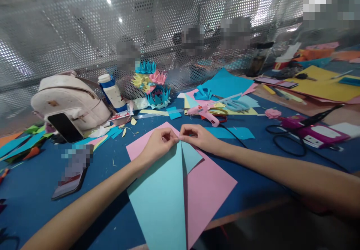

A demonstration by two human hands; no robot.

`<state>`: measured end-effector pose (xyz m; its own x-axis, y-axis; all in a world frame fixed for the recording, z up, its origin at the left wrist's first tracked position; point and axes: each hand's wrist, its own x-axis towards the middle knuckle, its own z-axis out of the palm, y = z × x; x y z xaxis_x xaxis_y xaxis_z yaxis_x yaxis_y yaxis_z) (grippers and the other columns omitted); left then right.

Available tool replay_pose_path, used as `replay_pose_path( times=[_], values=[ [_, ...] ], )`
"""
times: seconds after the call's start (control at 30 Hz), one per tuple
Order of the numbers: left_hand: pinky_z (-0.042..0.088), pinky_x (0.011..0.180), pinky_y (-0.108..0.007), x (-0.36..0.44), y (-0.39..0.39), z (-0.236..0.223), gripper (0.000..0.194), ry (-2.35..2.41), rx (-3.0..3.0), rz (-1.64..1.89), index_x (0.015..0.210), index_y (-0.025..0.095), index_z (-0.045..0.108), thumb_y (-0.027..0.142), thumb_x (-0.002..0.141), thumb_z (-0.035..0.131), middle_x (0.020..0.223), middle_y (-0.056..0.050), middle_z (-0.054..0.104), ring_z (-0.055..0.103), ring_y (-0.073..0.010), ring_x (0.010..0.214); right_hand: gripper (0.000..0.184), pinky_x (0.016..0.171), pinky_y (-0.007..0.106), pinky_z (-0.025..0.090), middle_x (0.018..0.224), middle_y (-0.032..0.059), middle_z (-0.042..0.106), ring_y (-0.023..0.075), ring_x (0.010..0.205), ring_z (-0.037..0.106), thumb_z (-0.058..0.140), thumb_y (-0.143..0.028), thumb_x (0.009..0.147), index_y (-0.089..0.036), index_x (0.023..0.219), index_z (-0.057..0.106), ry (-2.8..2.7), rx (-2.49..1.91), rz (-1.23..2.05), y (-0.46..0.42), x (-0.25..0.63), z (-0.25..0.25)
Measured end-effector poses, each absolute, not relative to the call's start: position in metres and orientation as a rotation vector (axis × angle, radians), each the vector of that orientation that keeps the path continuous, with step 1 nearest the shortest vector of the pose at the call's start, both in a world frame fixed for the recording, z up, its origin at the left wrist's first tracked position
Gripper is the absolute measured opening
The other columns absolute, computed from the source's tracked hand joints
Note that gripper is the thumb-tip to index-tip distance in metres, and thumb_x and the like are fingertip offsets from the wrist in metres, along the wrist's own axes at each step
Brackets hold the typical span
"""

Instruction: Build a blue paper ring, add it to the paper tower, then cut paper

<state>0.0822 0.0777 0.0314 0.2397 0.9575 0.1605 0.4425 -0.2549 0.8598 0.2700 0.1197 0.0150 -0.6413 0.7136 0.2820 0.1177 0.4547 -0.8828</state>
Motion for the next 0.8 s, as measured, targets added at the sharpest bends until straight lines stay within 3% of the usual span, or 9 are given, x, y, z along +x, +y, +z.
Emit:
replay_pose_path(
  times=[0.37,0.8],
  values=[
    [0.034,0.055,-0.024,0.06,0.059,0.032,0.033,1.345,1.69,0.898,0.062,0.016,0.059,0.046,0.074,0.066,0.062,-0.001,0.058,0.047,-0.0124,0.057,0.034,0.057,0.026,0.03,0.067,-0.0031,0.048,0.0115,0.062,0.041,0.071,-0.046,0.078,-0.018,0.071,0.054,-1.781,-0.758,1.367,0.117,0.271,0.018],
    [0.036,0.057,-0.024,0.011,0.006,0.042,0.035,1.568,1.684,0.819,0.063,0.017,0.059,0.048,0.081,0.062,0.064,-0.001,0.056,0.047,-0.0144,0.062,0.035,0.053,0.025,0.028,0.065,-0.0037,0.046,0.0097,0.058,0.037,0.072,-0.046,0.077,-0.018,0.07,0.053,-1.714,-0.769,1.391,0.117,0.271,0.021]
  ],
)
